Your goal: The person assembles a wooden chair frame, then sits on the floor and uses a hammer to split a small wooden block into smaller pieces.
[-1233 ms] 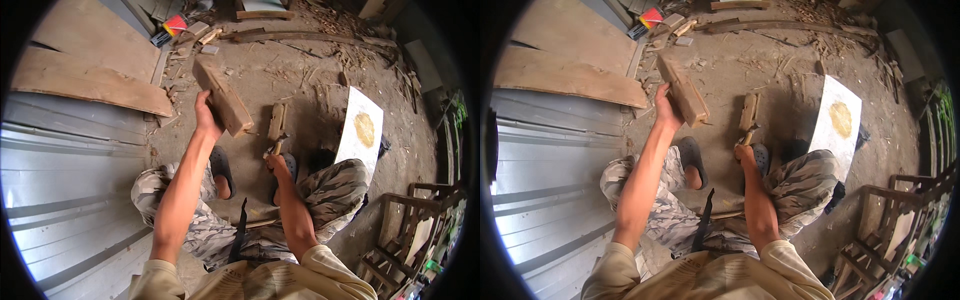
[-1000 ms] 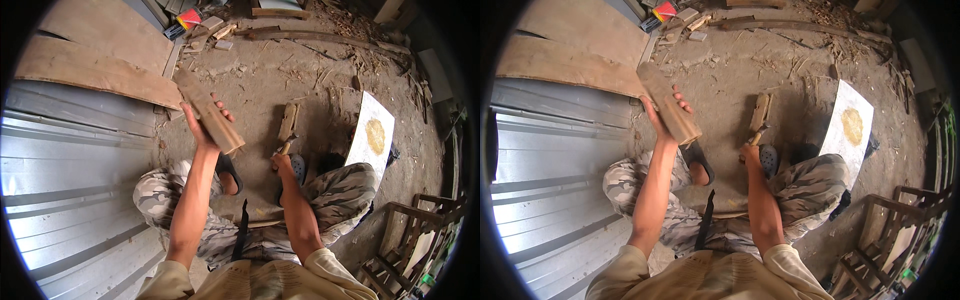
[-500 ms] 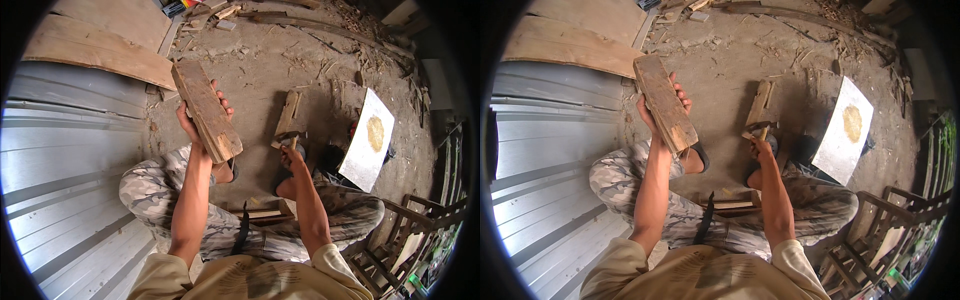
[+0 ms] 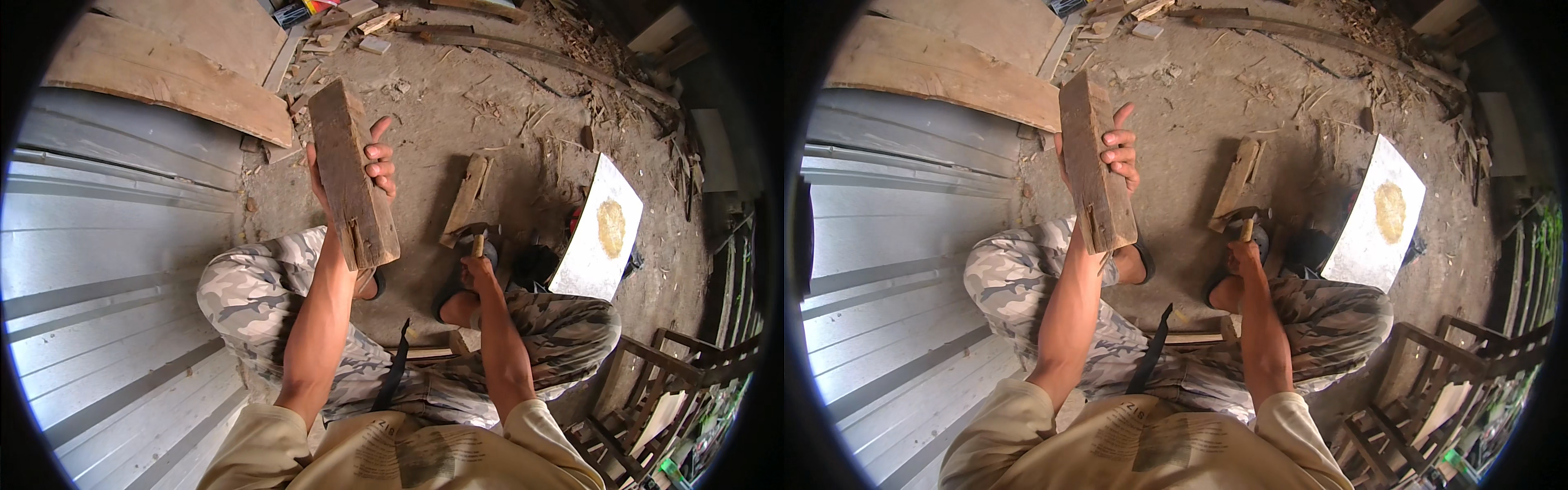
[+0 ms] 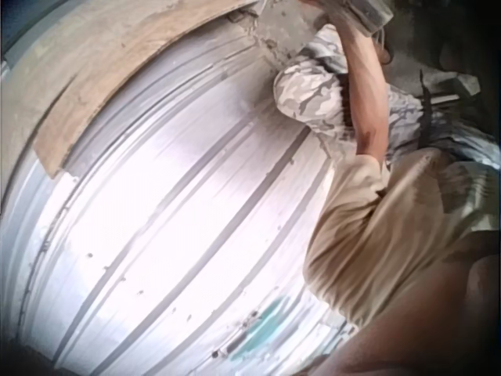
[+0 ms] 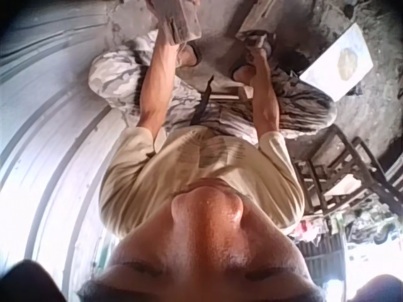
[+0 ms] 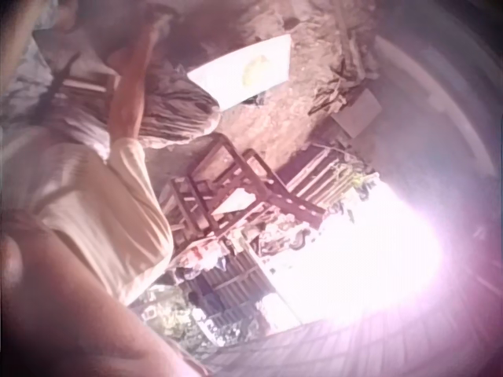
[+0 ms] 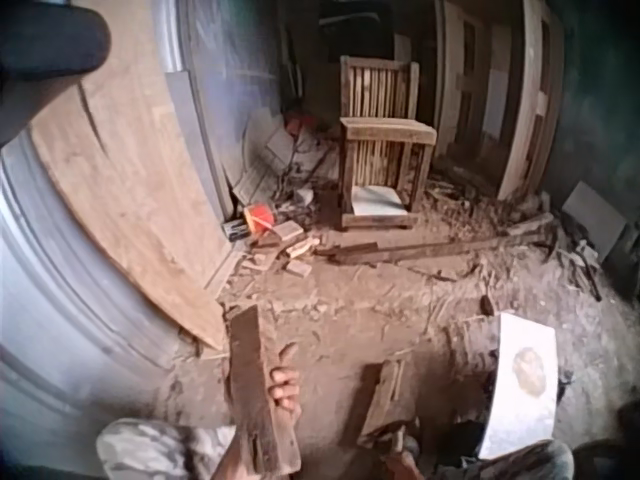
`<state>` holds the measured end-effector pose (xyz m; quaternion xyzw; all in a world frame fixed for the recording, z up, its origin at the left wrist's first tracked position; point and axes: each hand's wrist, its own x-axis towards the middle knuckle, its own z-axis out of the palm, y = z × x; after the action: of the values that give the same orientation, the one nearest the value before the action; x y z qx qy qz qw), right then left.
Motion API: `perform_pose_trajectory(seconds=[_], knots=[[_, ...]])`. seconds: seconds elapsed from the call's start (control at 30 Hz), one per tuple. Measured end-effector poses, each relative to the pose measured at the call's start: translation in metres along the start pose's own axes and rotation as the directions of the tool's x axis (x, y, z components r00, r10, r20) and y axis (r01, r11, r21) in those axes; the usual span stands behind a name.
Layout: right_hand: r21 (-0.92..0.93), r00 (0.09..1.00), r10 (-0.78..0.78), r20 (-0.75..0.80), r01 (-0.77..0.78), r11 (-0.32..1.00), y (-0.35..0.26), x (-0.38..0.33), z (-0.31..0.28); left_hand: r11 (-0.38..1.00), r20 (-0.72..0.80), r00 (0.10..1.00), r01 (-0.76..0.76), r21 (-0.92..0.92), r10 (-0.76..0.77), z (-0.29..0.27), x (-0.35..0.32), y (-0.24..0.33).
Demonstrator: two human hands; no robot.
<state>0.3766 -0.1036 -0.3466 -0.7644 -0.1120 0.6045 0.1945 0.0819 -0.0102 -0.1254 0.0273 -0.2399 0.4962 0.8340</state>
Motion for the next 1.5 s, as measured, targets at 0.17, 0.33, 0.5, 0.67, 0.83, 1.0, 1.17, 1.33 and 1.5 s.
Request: perform_pose_trajectory(seconds=[0.17,0.33,0.5,0.67,0.83,1.0,1.17,1.33,1.5], knots=[[-0.174,1.000,-0.007,-0.022,0.003,0.985,0.003,0.025,-0.011,1.000,-0.031,0.999,-0.015,0.024,0.016,-0.004,0.005,-0.004],[-0.236,0.989,-0.127,-0.076,0.106,0.966,0.015,0.043,-0.009,0.994,-0.099,0.994,-0.037,0.101,0.048,-0.010,0.007,-0.006],[-0.412,0.972,-0.184,-0.146,0.110,0.905,0.017,0.048,-0.016,0.990,-0.169,0.985,-0.017,0.137,0.040,-0.018,0.018,-0.013],[-0.526,0.969,-0.177,-0.172,0.062,0.849,-0.020,-0.039,0.013,0.991,-0.275,0.958,-0.043,0.124,0.076,-0.017,0.014,-0.013],[-0.657,0.905,-0.383,-0.184,0.177,0.733,0.000,-0.031,0.016,0.990,-0.354,0.929,-0.070,0.124,0.110,-0.023,0.022,-0.020],[-0.698,0.883,-0.455,-0.116,0.253,0.670,-0.006,-0.054,0.023,0.963,-0.492,0.840,-0.121,0.242,0.230,-0.023,0.022,-0.021],[-0.729,0.872,-0.484,-0.082,0.278,0.625,-0.009,-0.058,0.030,0.817,-0.579,0.631,-0.160,0.554,0.516,-0.019,0.023,-0.030],[-0.806,0.904,-0.428,0.014,0.263,0.529,-0.002,-0.050,0.042,0.739,-0.549,0.551,-0.202,0.643,0.628,-0.001,0.030,-0.039],[-0.868,0.885,-0.458,0.082,0.289,0.404,0.016,-0.042,0.052,0.735,-0.534,0.555,-0.230,0.638,0.638,0.012,0.030,-0.046]])
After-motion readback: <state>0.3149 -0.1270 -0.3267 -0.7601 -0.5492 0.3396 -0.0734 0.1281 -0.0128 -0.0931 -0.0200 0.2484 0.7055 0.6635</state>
